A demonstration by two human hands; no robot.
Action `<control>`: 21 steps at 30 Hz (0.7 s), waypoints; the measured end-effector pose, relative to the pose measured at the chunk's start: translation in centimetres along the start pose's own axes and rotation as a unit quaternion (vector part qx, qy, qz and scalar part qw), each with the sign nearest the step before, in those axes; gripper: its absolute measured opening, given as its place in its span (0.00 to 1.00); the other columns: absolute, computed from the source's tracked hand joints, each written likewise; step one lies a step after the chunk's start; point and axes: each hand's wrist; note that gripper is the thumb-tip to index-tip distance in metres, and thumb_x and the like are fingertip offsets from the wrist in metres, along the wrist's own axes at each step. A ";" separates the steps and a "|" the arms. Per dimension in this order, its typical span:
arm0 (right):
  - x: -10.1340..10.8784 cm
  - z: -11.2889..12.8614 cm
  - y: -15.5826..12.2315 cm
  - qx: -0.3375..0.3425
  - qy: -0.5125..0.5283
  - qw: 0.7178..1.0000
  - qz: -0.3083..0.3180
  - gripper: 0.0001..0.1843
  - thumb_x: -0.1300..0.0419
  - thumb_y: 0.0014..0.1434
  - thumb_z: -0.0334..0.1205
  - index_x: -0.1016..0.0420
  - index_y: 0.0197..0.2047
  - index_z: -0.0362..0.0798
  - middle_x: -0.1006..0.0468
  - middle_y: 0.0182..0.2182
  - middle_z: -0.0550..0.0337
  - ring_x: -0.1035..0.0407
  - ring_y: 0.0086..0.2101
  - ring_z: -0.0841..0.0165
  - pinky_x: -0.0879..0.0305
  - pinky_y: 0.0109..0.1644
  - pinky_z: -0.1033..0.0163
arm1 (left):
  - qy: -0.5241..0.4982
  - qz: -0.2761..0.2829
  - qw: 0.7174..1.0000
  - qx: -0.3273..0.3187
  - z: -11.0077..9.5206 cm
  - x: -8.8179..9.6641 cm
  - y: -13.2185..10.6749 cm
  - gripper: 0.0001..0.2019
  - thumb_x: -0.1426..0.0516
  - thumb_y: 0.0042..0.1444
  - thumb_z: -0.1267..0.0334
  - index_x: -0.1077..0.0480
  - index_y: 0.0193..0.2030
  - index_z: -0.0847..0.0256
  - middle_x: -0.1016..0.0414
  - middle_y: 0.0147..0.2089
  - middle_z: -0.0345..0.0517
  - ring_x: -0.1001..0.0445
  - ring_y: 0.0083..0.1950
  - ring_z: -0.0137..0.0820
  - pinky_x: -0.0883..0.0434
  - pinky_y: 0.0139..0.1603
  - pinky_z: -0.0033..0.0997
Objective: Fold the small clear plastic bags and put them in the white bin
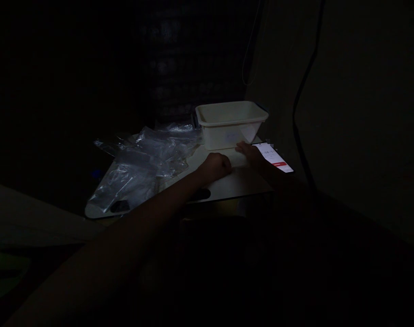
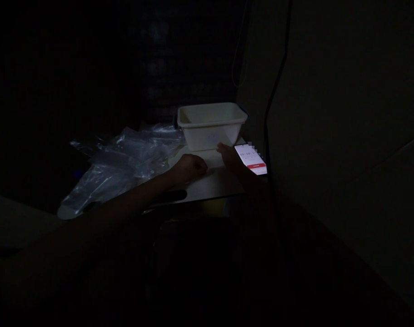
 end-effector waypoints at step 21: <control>0.1 1.5 -1.2 -0.169 0.413 0.862 0.240 0.24 0.63 0.55 0.51 0.36 0.41 0.43 0.26 0.33 0.52 0.31 0.34 0.64 0.35 0.39 0.55 | -0.542 -0.029 0.777 0.318 2.8 2.8 0.1 0.10 0.52 0.52 0.66 0.34 0.25 0.68 0.30 0.19 0.47 0.31 0.18 0.26 0.35 0.17 0.21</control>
Point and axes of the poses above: each hand's wrist, its own y-axis towards the middle knuckle, its own x-axis out of the back of the hand, z = x × y
